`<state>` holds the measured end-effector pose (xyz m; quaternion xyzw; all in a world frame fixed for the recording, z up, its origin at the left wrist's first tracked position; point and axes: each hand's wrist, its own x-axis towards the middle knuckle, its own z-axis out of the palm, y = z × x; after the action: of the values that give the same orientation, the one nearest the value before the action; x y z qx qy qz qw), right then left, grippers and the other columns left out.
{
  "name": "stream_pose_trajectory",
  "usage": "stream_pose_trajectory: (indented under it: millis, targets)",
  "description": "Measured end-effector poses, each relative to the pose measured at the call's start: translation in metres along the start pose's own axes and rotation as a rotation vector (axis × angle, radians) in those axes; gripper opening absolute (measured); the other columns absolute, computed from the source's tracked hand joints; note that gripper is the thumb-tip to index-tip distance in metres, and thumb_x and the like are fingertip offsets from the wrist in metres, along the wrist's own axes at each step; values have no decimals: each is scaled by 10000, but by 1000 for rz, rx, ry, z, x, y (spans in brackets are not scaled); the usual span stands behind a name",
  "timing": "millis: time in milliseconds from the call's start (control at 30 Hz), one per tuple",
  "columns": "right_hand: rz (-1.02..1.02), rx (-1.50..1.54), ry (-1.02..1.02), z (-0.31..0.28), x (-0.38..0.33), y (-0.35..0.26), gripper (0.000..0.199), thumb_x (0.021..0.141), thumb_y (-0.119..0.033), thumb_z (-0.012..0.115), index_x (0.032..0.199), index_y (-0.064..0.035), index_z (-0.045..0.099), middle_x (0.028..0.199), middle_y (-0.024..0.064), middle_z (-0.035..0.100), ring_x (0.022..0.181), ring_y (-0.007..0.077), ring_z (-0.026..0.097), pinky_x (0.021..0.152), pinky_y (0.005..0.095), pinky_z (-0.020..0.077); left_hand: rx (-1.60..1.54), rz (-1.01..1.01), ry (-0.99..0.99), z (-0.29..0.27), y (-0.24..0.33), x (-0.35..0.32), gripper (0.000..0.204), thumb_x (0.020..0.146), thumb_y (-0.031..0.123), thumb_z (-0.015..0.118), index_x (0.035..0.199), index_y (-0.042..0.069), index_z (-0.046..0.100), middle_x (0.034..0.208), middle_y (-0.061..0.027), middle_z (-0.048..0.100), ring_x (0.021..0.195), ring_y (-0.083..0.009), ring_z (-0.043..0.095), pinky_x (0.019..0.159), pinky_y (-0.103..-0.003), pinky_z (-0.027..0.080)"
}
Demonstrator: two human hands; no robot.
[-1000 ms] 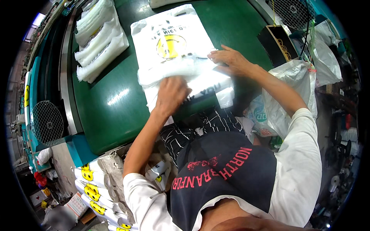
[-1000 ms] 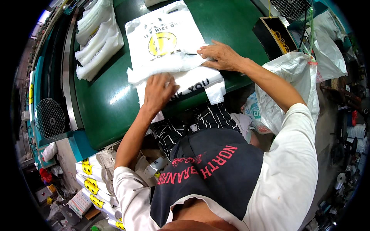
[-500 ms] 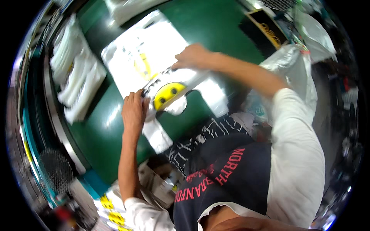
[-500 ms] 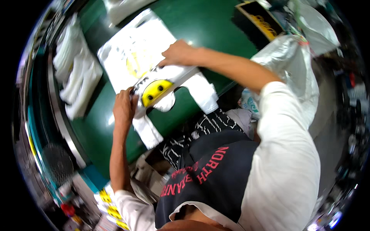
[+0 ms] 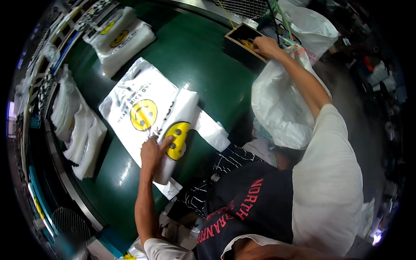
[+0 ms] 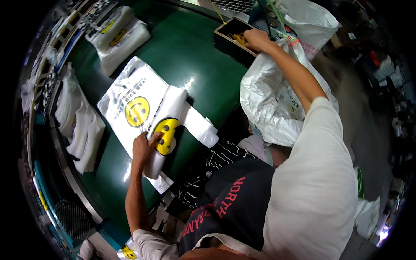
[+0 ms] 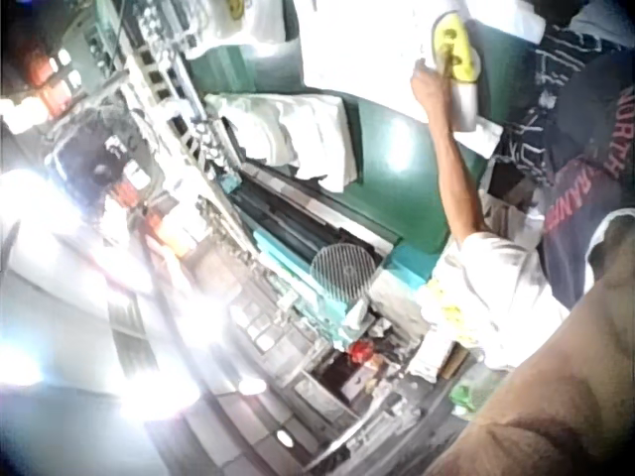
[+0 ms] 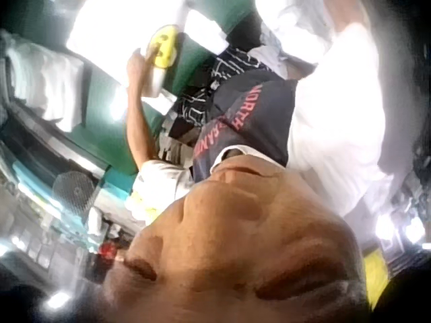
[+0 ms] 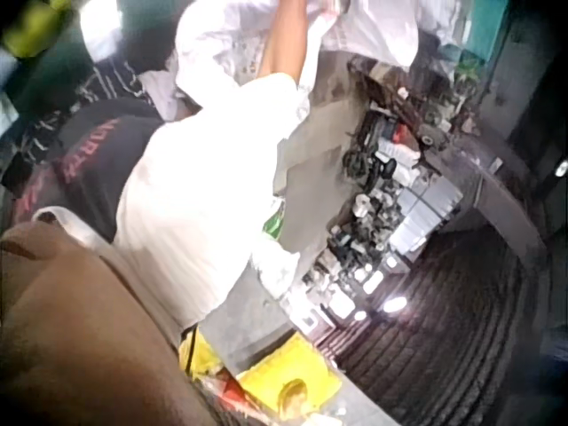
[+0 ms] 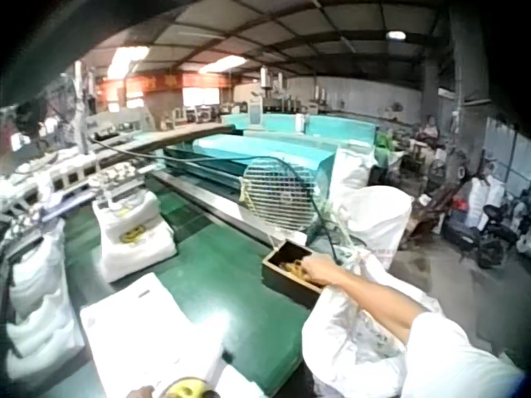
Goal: The person picks up plastic bags from a conveyor belt, folds them by hand, and stacks them into a pile.
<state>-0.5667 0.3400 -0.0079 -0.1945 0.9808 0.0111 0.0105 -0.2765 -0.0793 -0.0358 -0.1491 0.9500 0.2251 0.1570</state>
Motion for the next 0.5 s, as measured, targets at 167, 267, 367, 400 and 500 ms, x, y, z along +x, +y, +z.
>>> stream_pose_trajectory:
  millis: [167, 267, 367, 400, 500]
  targets:
    - [20, 145, 200, 0, 1, 15, 293, 771, -342, 691, 792, -50, 685, 747, 152, 655, 748, 315, 642, 632, 416, 480, -1090, 1, -82, 17, 2, -48, 548, 889, 467, 550, 1035, -61, 563, 887, -123, 660, 757, -179, 656, 696, -281, 526]
    - [-19, 217, 266, -2, 3, 21, 301, 783, -345, 680, 775, -44, 685, 723, 161, 647, 740, 314, 640, 636, 417, 479, -1382, 131, -112, 18, 13, -73, 758, 749, 589, 639, 1155, -30, 478, 1038, -129, 626, 899, -213, 648, 776, -333, 538]
    - [-81, 179, 339, -21, 0, -1, 305, 822, -352, 636, 846, -48, 646, 996, 144, 637, 811, 307, 630, 687, 418, 488, -1467, 229, -1, 18, 54, -85, 781, 729, 586, 662, 1164, -33, 470, 1023, -131, 628, 916, -224, 640, 783, -350, 536]
    - [-126, 153, 397, -28, -5, -22, 304, 832, -352, 624, 864, -50, 635, 1082, 141, 625, 832, 305, 627, 702, 417, 490, -1501, 286, 59, 17, 62, -85, 777, 738, 578, 661, 1169, -38, 465, 1014, -132, 628, 916, -225, 637, 785, -356, 534]
    - [-737, 436, 458, -26, -49, -141, 188, 818, -213, 635, 899, -49, 593, 1177, 130, 549, 946, 317, 577, 767, 404, 481, -1411, 163, 110, 27, 51, -68, 384, 879, 288, 492, 1067, -43, 546, 1008, -128, 619, 854, -209, 615, 735, -298, 497]
